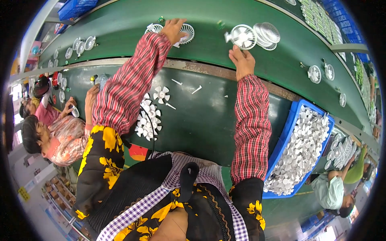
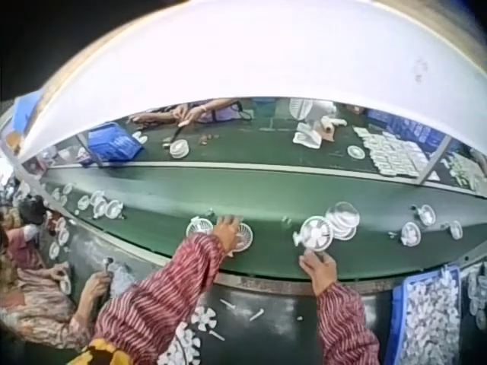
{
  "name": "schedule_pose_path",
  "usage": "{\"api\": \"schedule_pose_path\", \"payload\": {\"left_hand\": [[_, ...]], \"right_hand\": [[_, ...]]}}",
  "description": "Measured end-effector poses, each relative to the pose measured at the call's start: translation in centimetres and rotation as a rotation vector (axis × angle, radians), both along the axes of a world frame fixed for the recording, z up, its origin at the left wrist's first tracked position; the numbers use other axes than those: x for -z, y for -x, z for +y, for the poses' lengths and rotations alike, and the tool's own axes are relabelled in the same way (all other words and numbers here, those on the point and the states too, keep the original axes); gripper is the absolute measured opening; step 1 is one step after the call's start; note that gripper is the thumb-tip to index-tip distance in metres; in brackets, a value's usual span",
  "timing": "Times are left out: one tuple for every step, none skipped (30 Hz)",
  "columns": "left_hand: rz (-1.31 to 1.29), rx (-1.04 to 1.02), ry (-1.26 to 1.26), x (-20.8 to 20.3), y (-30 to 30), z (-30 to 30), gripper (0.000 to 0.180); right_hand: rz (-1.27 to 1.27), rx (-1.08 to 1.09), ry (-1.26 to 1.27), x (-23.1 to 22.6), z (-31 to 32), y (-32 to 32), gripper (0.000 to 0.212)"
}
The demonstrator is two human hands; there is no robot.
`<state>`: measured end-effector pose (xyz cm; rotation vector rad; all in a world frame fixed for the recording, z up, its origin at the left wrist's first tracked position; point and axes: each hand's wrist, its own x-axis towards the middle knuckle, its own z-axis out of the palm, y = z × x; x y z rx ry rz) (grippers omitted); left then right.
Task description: The person assembles small plastic fan components by hand on an industrial conveyor belt.
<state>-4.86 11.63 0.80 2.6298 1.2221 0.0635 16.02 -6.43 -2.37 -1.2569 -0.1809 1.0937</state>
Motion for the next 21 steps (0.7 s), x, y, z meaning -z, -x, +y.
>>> {"api": "schedule_pose_path", "payload": {"left_hand": [[0.158, 0.023, 0.003, -0.1, -0.3, 1.4, 0.066], [0.274, 0.056, 0.062, 0.6, -1.2, 2.2, 0.073], [0.313, 0.094, 0.126, 1.0, -2.4, 2.6, 0.075], [0.320, 0.131, 0.137, 1.5, -3.2, 2.3, 0.075], [0.338, 0.158, 0.147, 2.0, -2.8, 2.2, 0.076], [0.328, 0.113, 0.090, 2.5, -2.1, 1.8, 0.077], [0.274, 0.084, 0.094, 3.2, -2.3, 1.4, 0.077], [0.193, 0.078, 0.107, 3.5, -3.9, 0.8, 0.077], [0.149, 0.046, 0.182, 3.6, -5.1, 0.2, 0.077], [0.184, -0.039, 0.223, 4.0, -1.5, 0.8, 0.076], [0.128, -0.106, 0.256, 3.6, -1.1, 0.0, 0.075], [0.061, -0.149, 0.199, 3.7, -0.4, -0.8, 0.075], [0.026, -0.242, 0.238, 3.8, -0.3, -1.4, 0.077], [-0.028, -0.278, 0.221, 3.7, 0.4, -2.0, 0.074], [-0.058, -0.310, 0.308, 3.0, 0.9, -2.5, 0.070], [-0.174, -0.373, 0.282, 4.3, 1.6, -2.8, 0.064], [-0.485, -0.467, 0.654, 3.1, 1.2, -4.6, 0.060], [-0.787, -0.536, 0.788, 3.0, 1.4, -5.9, 0.054], [-0.935, -0.642, 0.923, 2.6, 2.3, -7.2, 0.047], [-1.102, -0.624, 1.072, 1.5, 2.9, -8.4, 0.039], [-1.108, -0.665, 1.099, 0.5, 3.5, -9.5, 0.037]], "right_hand": [[-0.032, 0.036, 0.114, 1.2, 0.3, 0.4, 0.039], [-0.141, -0.043, 0.068, 3.3, -0.6, 1.3, 0.033], [-0.451, -0.155, 0.012, 5.5, -1.8, 2.8, 0.028], [-0.752, -0.272, -0.044, 6.8, -2.9, 5.5, 0.024], [-0.993, -0.394, -0.164, 3.7, -3.4, 9.8, 0.023], [-0.814, -0.590, -0.081, 3.0, -4.0, 14.0, 0.023], [-1.187, -0.527, -0.315, 2.6, -4.3, 16.8, 0.027], [-1.361, -0.585, -0.284, 3.2, -5.0, 18.8, 0.030], [-0.836, -0.721, -0.182, 7.9, -6.0, 21.2, 0.034], [-1.542, -0.846, -0.139, 4.4, -5.3, 24.0, 0.029], [-1.578, -0.934, -0.101, 3.5, -5.1, 24.4, 0.027], [-1.501, -0.980, 0.022, 3.1, -4.8, 25.3, 0.025], [-1.457, -0.927, 0.030, 3.0, -4.9, 25.4, 0.024], [-1.343, -0.904, -0.010, 2.8, -5.1, 25.3, 0.024], [-1.229, -0.879, -0.050, 2.6, -5.4, 25.2, 0.024], [-1.172, -0.821, -0.089, 2.4, -5.8, 24.8, 0.028], [-1.159, -0.801, -0.110, 2.4, -6.6, 23.2, 0.028], [-1.138, -0.787, -0.151, 1.6, -7.4, 21.8, 0.028], [-1.300, -0.744, -0.209, 0.5, -8.1, 20.3, 0.027], [-1.427, -0.744, -0.231, 0.3, -8.9, 18.7, 0.028], [-1.492, -0.817, -0.183, 0.1, -9.8, 17.2, 0.029]]}}
